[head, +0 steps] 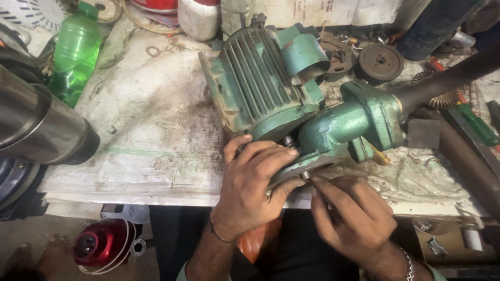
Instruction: The person works on a green electric motor and pump assembly on a cluttered workbench, threading and tightening bolts into the pump flange by hand. They hold the flange steady with one hand while turning fasteners with the other, occasionally picking up a small block-shaped tool to tap or tighten a bolt, and continue fastening around the flange.
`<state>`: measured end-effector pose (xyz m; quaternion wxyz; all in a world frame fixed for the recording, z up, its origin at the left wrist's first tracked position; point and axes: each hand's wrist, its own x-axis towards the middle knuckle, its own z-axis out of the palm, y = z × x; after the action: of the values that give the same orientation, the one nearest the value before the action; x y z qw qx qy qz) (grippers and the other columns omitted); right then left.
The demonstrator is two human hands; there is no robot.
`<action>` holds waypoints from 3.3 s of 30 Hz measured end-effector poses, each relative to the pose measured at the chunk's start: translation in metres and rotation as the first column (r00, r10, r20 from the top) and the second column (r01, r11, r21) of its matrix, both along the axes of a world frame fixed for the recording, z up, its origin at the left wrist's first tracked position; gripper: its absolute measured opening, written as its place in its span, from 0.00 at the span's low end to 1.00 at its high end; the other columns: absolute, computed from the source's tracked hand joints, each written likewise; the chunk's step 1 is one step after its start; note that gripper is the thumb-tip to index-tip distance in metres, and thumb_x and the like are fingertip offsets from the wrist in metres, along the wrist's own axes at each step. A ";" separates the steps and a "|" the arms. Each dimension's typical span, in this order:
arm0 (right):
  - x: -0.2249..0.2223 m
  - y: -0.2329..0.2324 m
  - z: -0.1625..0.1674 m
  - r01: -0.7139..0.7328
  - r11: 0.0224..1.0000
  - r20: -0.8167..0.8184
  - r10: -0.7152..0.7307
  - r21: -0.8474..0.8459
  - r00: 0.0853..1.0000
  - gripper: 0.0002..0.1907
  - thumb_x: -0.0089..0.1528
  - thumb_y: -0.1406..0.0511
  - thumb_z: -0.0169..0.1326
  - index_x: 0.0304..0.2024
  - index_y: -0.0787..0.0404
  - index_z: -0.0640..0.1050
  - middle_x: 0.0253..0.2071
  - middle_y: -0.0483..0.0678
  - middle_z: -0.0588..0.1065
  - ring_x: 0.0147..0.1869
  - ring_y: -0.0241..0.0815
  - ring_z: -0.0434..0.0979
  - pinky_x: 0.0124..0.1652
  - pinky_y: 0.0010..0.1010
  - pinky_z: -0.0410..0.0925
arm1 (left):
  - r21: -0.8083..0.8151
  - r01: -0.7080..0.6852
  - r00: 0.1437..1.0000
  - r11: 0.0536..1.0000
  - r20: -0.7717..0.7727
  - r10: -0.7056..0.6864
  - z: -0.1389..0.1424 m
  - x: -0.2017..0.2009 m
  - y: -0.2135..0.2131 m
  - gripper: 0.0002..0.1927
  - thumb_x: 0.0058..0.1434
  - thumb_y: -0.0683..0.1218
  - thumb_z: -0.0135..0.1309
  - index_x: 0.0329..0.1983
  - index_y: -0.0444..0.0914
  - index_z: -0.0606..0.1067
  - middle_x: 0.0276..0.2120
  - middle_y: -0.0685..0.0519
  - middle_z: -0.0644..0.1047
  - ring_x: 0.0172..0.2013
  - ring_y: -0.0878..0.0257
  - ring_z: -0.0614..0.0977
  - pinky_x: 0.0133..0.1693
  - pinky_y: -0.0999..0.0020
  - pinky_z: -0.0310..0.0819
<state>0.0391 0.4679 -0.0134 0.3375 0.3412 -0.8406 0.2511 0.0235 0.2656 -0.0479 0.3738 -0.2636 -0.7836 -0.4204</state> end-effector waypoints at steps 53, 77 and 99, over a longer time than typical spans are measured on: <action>0.008 0.004 0.023 0.117 0.993 -0.159 -0.112 0.028 0.981 0.14 0.57 0.78 0.67 0.44 0.69 0.80 0.36 0.54 0.77 0.39 0.48 0.81 0.39 0.34 0.74 | -0.100 0.006 0.999 0.995 0.048 -0.002 0.008 0.011 -0.001 0.41 0.58 0.50 0.71 0.69 0.43 0.61 0.58 0.51 0.75 0.63 0.56 0.75 0.68 0.44 0.52; 0.014 0.003 0.013 0.037 0.999 -0.058 -0.036 0.015 0.998 0.15 0.56 0.74 0.68 0.44 0.69 0.78 0.35 0.52 0.78 0.32 0.43 0.80 0.31 0.30 0.71 | 0.304 0.247 0.962 0.920 0.033 -0.270 0.009 0.024 -0.018 0.26 0.67 0.45 0.43 0.69 0.37 0.61 0.53 0.46 0.82 0.58 0.56 0.81 0.70 0.53 0.53; 0.030 -0.018 0.019 0.085 0.948 -0.008 -0.087 0.307 0.996 0.23 0.51 0.71 0.66 0.50 0.58 0.83 0.31 0.47 0.70 0.31 0.49 0.70 0.32 0.41 0.63 | 0.254 0.144 0.987 0.956 0.030 -0.157 0.007 0.026 -0.021 0.22 0.69 0.44 0.45 0.66 0.36 0.66 0.49 0.48 0.84 0.52 0.58 0.84 0.70 0.54 0.60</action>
<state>0.0688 0.4498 0.0059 0.2884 0.3518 -0.8845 0.1035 0.0496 0.2443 -0.0408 0.3512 -0.2624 -0.7108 -0.5500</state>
